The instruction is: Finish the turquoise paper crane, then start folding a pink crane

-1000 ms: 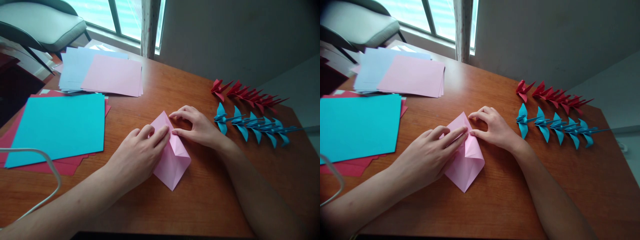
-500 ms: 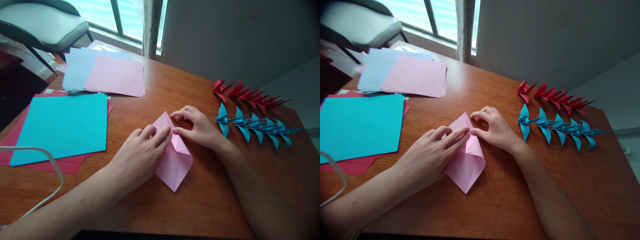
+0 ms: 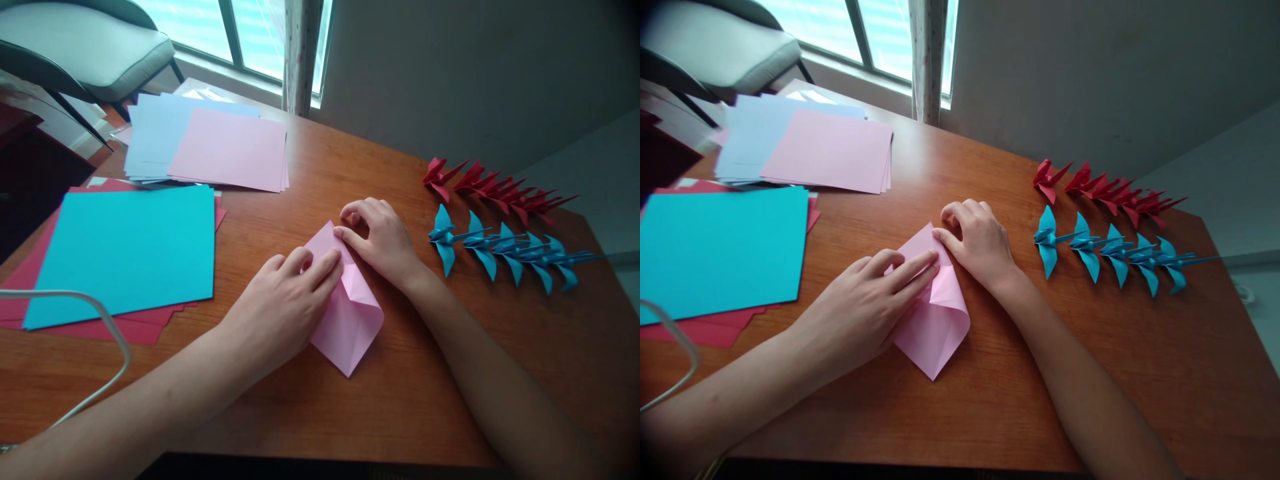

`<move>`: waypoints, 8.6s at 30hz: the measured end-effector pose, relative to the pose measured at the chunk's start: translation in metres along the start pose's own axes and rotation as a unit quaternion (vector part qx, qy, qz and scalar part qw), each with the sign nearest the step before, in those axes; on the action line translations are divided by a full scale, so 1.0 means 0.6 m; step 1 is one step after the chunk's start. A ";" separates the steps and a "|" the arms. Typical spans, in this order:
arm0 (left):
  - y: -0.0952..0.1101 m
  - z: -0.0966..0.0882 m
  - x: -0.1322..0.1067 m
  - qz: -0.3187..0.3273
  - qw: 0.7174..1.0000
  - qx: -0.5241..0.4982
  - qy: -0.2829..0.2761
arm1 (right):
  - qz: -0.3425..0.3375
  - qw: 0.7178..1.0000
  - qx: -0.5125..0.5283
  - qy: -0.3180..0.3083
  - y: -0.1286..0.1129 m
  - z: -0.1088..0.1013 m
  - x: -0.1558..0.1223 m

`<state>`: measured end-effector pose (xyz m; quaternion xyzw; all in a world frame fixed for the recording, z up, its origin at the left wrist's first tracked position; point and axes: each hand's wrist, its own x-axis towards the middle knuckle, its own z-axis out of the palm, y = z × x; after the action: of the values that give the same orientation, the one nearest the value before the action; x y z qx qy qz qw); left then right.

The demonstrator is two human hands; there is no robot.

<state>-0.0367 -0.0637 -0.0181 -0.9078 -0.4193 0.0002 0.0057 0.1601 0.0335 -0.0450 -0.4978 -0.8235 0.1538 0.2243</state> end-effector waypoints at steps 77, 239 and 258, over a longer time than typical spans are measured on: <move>-0.001 0.000 0.000 -0.009 1.000 -0.029 0.005 | -0.065 0.994 0.016 -0.089 0.028 -0.036 0.007; 0.014 0.014 -0.010 0.061 0.996 -0.020 0.066 | -0.079 0.978 -0.189 -0.022 -0.035 -0.015 -0.111; 0.013 0.014 -0.009 0.067 0.995 -0.023 0.068 | -0.078 0.976 -0.201 -0.032 -0.036 -0.016 -0.111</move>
<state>-0.0344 -0.0730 -0.0269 -0.9317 -0.3558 -0.0712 0.0130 0.1757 -0.0355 -0.0412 -0.4619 -0.8806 -0.0165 0.1045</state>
